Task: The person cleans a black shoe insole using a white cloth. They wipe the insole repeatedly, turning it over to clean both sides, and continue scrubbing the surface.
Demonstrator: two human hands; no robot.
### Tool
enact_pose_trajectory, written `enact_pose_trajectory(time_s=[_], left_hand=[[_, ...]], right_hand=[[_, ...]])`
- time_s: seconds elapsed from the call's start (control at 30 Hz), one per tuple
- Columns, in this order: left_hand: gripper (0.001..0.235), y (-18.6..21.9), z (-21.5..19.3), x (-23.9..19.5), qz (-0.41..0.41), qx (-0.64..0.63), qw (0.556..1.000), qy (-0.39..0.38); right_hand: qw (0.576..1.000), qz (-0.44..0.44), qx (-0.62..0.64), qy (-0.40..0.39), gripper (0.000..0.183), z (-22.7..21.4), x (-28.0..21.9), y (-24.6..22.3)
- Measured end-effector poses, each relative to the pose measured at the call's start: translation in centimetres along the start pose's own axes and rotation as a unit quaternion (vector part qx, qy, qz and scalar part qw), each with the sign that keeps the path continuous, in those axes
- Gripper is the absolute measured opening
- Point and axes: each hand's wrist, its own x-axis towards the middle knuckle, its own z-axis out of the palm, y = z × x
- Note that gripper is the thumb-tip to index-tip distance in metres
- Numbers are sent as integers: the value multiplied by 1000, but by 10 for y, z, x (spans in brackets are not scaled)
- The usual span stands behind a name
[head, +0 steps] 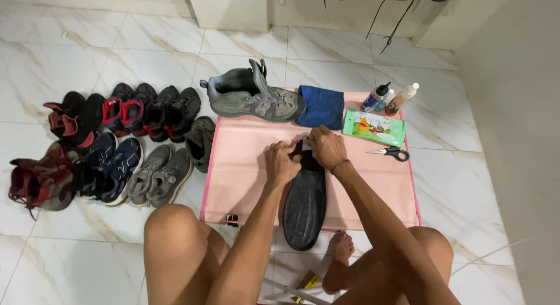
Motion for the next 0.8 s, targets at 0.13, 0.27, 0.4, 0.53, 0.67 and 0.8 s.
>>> enact_pose_trajectory(time_s=[0.13,0.27,0.4,0.53,0.67,0.8], left_hand=[[43,3,0,-1,-3,10,1000,-2],[38,3,0,-5,-6,10,1000,5],[40,-6,6,2,-6,2,1000,0],[45,-4,7,-2,-17,12,1000,13],[44,-5,9,-5,0,28,999,18],[42,-13,13,-1,-2,25,1000,2]], right_hand=[[999,9,-24,-28,16,-21,-2,11],[999,6,-25,-21,13,-19,-1,-17],[999,29,14,-26,15,5,-4,6],[996,36,-44,-75,11,-22,-4,9],[999,43,-4,-25,14,-15,3,-13],[996,75,-19,-38,18,-9,-3,-5]])
